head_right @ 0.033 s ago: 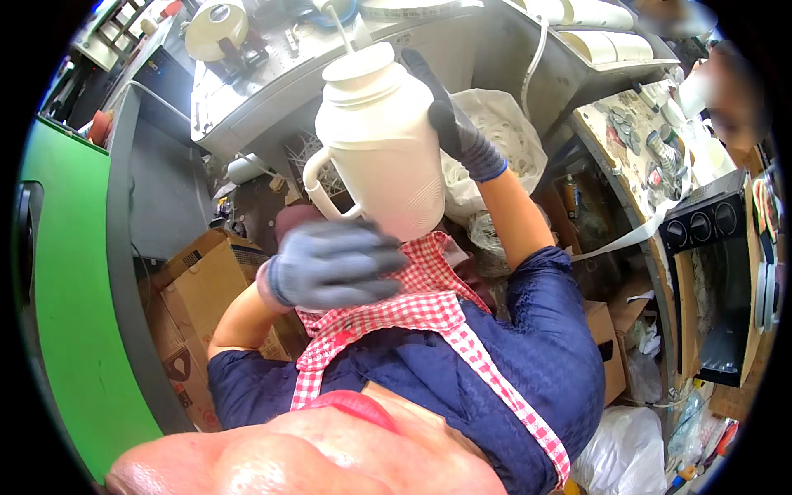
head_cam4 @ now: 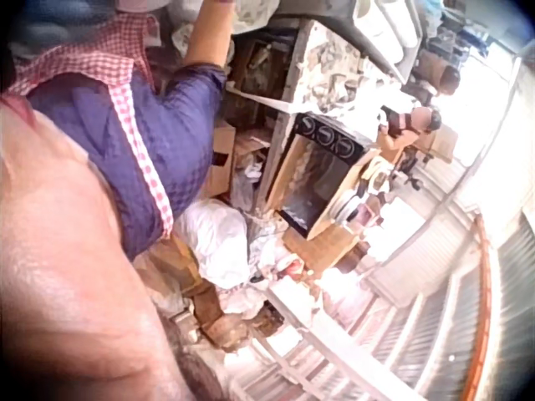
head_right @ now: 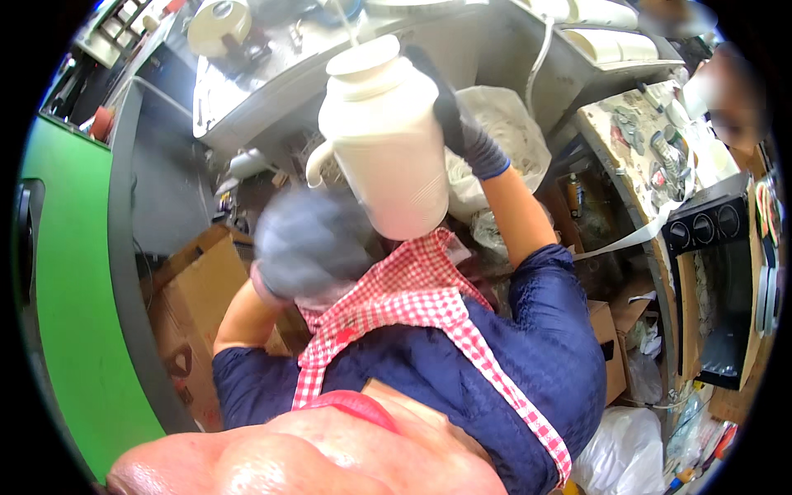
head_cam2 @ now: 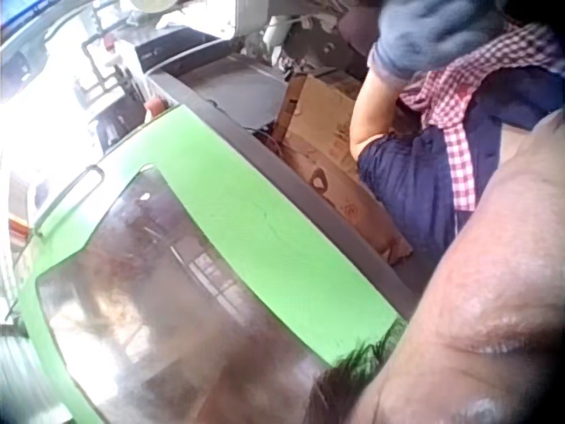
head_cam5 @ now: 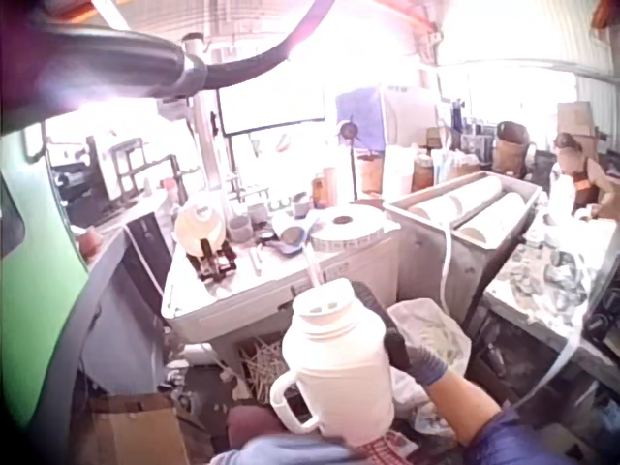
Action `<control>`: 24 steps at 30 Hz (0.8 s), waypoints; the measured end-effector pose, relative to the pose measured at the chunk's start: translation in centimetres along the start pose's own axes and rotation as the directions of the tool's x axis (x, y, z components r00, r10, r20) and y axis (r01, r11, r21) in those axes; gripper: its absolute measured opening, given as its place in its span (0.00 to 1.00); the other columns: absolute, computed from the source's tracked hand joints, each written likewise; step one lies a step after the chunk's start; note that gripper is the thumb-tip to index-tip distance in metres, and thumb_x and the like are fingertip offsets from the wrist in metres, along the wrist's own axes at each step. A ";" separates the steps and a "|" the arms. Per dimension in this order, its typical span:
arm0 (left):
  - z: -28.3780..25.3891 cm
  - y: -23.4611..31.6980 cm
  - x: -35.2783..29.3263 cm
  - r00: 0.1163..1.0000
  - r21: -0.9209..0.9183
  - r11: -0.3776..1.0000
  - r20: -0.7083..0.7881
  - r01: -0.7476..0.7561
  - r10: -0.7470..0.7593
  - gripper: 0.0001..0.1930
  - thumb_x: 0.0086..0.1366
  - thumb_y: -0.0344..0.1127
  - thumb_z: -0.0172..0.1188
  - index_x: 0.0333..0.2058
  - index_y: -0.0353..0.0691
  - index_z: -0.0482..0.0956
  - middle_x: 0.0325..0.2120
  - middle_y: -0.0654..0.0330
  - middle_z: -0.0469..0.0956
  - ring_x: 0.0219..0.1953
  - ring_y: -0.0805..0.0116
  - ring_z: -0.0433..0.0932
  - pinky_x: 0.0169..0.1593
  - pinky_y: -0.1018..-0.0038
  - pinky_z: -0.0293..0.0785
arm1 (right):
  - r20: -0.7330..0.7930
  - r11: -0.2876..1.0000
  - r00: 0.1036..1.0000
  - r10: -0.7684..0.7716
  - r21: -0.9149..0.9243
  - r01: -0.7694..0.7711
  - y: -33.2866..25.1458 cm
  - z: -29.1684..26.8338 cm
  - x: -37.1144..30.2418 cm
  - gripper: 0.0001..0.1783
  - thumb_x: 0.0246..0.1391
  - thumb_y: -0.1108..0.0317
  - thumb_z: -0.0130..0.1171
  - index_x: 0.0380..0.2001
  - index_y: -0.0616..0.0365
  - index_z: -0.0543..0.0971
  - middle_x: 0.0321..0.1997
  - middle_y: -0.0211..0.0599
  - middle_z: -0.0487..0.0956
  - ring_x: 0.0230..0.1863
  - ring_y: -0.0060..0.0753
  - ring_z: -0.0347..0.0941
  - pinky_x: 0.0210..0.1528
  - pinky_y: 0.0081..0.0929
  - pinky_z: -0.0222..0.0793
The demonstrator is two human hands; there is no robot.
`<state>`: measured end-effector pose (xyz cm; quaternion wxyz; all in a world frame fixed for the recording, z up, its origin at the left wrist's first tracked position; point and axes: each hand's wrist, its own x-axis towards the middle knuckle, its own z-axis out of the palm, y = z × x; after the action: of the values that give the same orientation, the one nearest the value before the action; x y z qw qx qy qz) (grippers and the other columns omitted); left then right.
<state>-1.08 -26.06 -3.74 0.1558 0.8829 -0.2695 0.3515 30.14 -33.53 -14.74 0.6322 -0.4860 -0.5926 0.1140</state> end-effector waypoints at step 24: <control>-1.4 -7.5 4.7 0.900 0.342 0.849 -0.320 0.402 -0.297 0.54 0.47 0.44 0.77 0.66 0.27 0.56 0.45 0.53 0.80 0.47 0.51 0.78 0.53 0.61 0.74 | 0.380 0.568 0.904 -0.195 -0.708 0.420 -13.3 6.2 4.7 0.32 0.41 0.54 0.72 0.54 0.41 0.77 0.61 0.38 0.71 0.44 0.44 0.80 0.43 0.37 0.78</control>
<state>5.39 -21.03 -0.08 0.0673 0.8775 -0.0029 0.4749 20.33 -33.83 -2.89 0.2867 -0.5787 -0.7361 -0.2026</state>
